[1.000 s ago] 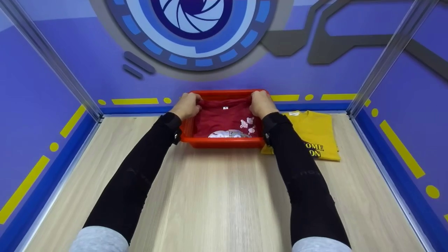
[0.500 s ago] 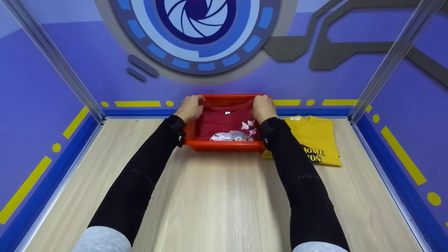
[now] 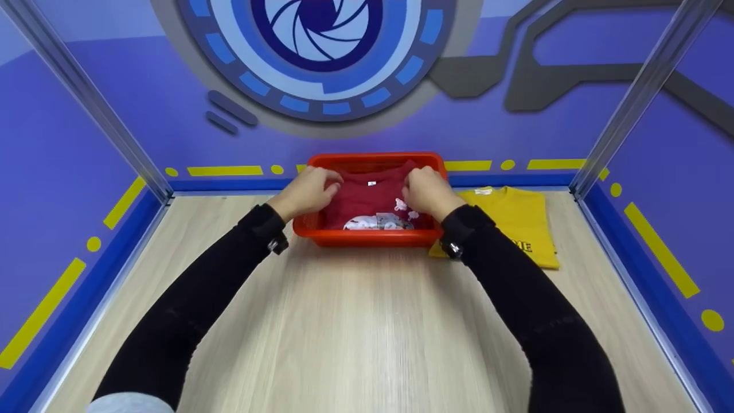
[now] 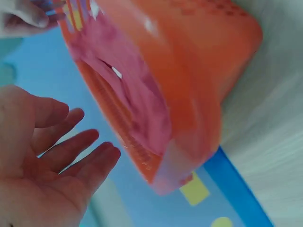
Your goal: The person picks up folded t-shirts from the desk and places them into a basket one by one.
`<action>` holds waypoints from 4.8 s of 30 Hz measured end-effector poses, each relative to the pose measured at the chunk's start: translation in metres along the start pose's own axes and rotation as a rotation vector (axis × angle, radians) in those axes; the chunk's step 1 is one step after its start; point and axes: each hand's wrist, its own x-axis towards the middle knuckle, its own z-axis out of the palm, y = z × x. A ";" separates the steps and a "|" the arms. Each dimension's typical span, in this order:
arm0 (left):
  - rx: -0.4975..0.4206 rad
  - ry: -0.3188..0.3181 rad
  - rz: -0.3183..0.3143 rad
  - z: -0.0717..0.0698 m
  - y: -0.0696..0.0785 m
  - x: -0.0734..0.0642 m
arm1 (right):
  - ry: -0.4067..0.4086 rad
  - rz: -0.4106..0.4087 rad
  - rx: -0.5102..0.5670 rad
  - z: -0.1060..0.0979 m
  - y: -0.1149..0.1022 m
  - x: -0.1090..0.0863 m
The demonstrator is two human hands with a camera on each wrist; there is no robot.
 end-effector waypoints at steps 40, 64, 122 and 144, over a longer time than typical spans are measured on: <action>-0.066 0.089 0.299 0.031 0.027 -0.106 | 0.178 -0.239 0.109 0.027 -0.033 -0.109; 0.002 -0.094 0.255 0.106 -0.002 -0.156 | 0.017 0.246 -0.036 0.040 0.113 -0.118; 0.048 -0.069 0.221 0.114 -0.001 -0.156 | -0.271 0.253 -0.077 0.057 0.053 -0.202; 0.117 -0.085 0.195 0.114 0.014 -0.142 | -0.238 0.185 -0.087 0.076 0.013 -0.212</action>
